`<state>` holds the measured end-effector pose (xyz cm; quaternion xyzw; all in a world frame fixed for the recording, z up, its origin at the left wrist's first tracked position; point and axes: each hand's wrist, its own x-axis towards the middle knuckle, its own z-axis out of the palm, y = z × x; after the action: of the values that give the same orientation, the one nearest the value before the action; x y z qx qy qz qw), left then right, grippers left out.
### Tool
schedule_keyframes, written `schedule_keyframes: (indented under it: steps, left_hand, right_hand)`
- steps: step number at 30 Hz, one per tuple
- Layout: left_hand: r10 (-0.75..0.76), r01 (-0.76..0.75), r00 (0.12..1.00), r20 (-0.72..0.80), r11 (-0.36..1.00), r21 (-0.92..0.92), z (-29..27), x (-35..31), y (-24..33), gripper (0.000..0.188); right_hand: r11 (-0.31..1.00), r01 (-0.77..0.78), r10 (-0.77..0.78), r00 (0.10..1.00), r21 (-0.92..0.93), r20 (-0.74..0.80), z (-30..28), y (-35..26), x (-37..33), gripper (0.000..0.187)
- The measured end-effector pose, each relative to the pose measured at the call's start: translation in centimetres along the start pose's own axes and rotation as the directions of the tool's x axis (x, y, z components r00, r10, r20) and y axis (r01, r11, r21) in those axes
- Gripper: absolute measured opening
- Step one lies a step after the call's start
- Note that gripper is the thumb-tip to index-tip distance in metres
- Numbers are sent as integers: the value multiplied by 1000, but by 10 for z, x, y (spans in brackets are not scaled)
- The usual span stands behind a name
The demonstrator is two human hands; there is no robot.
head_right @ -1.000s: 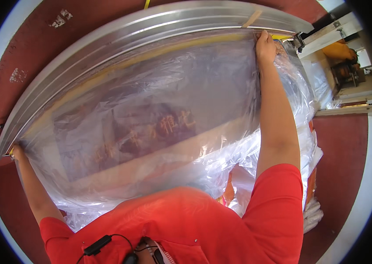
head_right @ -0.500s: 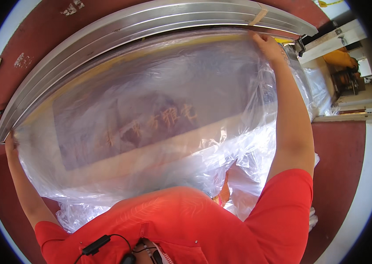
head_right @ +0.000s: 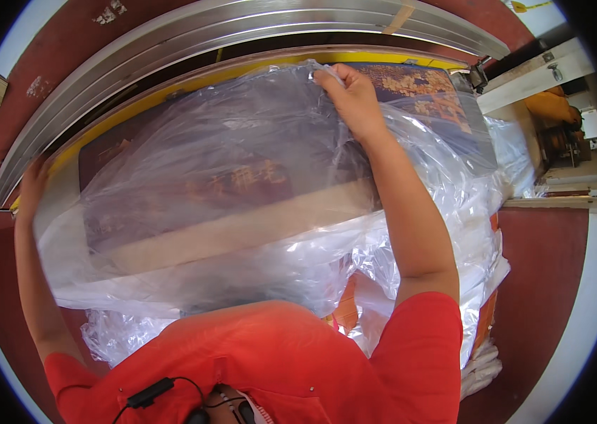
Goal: The person wraps a large rectangular sign with a transparent plastic sheet. They repeatedly smooth the plastic over the surface, lift and reposition it, and tuck the edges to cover the sign. The sign remains on a workbench throughout the process.
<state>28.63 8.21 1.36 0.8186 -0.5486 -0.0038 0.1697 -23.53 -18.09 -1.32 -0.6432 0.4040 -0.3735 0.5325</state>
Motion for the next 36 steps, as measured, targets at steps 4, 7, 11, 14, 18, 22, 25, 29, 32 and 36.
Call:
schedule_keyframes:
  steps: [4, 7, 11, 14, 18, 22, 25, 29, 32, 36]
  left_hand:
    - [372, -194, 888, 272, 837, -512, 78, 48, 310, 32]
    - [317, -23, 913, 257, 668, -744, 142, 56, 383, 28]
    - [265, 100, 943, 204, 359, -928, 144, 31, 373, 21]
    - [285, 240, 879, 381, 425, -873, 101, -4, 281, 20]
    - [-302, 388, 911, 282, 388, -836, 32, -95, 32, 28]
    - [-534, 654, 756, 377, 611, -446, -96, -189, -144, 13]
    - [-790, 791, 605, 99, 611, 43, -157, -318, -300, 18]
    - [-709, 709, 644, -286, 414, 570, -122, -262, -355, 28]
    - [-458, 528, 841, -289, 810, 256, -42, -155, -348, 36]
    - [-408, 430, 863, -299, 903, 7, 13, -62, -243, 32]
  right_hand:
    - [1000, -14, 15, 999, 16, -37, -13, 7, 0, 14]
    - [994, 49, -55, 997, 97, 63, 6, 1, 6, 14]
    - [965, 222, -204, 970, -139, 131, 0, 8, 0, 18]
    - [784, 316, -178, 939, -534, 294, 0, -5, -20, 22]
    - [636, 459, -139, 859, -621, 493, 41, -34, -48, 22]
    - [600, 561, -177, 788, -570, 590, 51, -53, -83, 14]
    - [650, 547, -84, 741, -527, 666, 41, -80, -90, 13]
    - [818, 144, 212, 824, -557, 525, -114, -71, -74, 28]
    - [623, -195, 162, 980, -758, -119, -290, -122, -88, 26]
    - [151, -110, -807, 560, -982, -186, -198, -183, -82, 30]
